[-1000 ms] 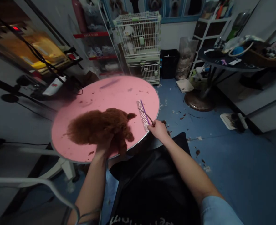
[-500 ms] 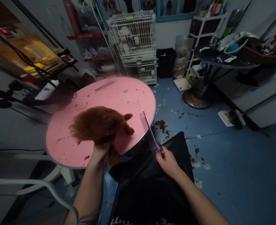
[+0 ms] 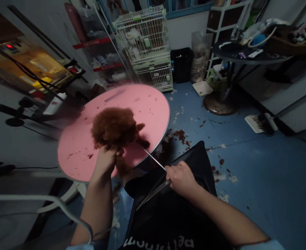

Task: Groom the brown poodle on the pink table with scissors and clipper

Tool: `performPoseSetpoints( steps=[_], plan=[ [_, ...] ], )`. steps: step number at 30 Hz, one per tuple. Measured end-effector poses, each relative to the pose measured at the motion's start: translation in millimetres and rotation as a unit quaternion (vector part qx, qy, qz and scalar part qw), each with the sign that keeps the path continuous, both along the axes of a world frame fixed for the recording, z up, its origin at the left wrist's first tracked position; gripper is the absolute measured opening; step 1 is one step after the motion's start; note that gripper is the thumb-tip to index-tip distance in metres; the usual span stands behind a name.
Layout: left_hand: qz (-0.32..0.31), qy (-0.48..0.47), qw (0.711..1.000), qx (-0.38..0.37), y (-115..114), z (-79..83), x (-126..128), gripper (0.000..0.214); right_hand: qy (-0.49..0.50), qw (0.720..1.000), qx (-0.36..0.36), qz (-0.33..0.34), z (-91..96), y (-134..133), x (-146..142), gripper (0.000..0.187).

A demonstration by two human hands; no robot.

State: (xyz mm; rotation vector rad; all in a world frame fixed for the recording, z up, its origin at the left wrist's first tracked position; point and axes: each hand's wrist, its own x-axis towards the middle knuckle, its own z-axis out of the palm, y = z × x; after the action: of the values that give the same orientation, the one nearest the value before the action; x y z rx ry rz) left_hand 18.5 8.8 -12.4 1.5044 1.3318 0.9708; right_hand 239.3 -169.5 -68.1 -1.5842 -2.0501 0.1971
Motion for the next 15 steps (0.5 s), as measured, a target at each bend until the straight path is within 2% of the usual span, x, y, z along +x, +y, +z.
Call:
performPoseSetpoints(
  steps=[2,6,9,10,13,15],
  plan=[
    [-0.002,-0.015,1.0,-0.01,0,-0.6,1,0.039,0.008,0.999,-0.035,0.025,3.0,0,-1,0.016],
    [0.007,-0.04,0.999,-0.02,-5,6.1,6,0.039,0.051,0.995,-0.082,0.006,2.5,-3,-1,0.018],
    [0.02,-0.062,0.998,-0.015,-9,13.1,10,0.037,0.138,0.98,-0.135,0.059,-7.2,-16,-1,0.015],
    [0.021,-0.061,0.998,-0.015,-10,15.1,10,0.036,0.185,0.97,-0.151,0.056,-12.1,-21,0,0.014],
    [0.028,-0.033,0.999,-0.008,-13,19.0,8,0.037,0.346,0.915,-0.203,-0.047,-26.5,-27,4,0.021],
    [0.036,-0.014,0.999,-0.005,-15,19.6,5,0.038,0.417,0.875,-0.211,-0.122,-31.6,-14,12,0.028]
  ],
)
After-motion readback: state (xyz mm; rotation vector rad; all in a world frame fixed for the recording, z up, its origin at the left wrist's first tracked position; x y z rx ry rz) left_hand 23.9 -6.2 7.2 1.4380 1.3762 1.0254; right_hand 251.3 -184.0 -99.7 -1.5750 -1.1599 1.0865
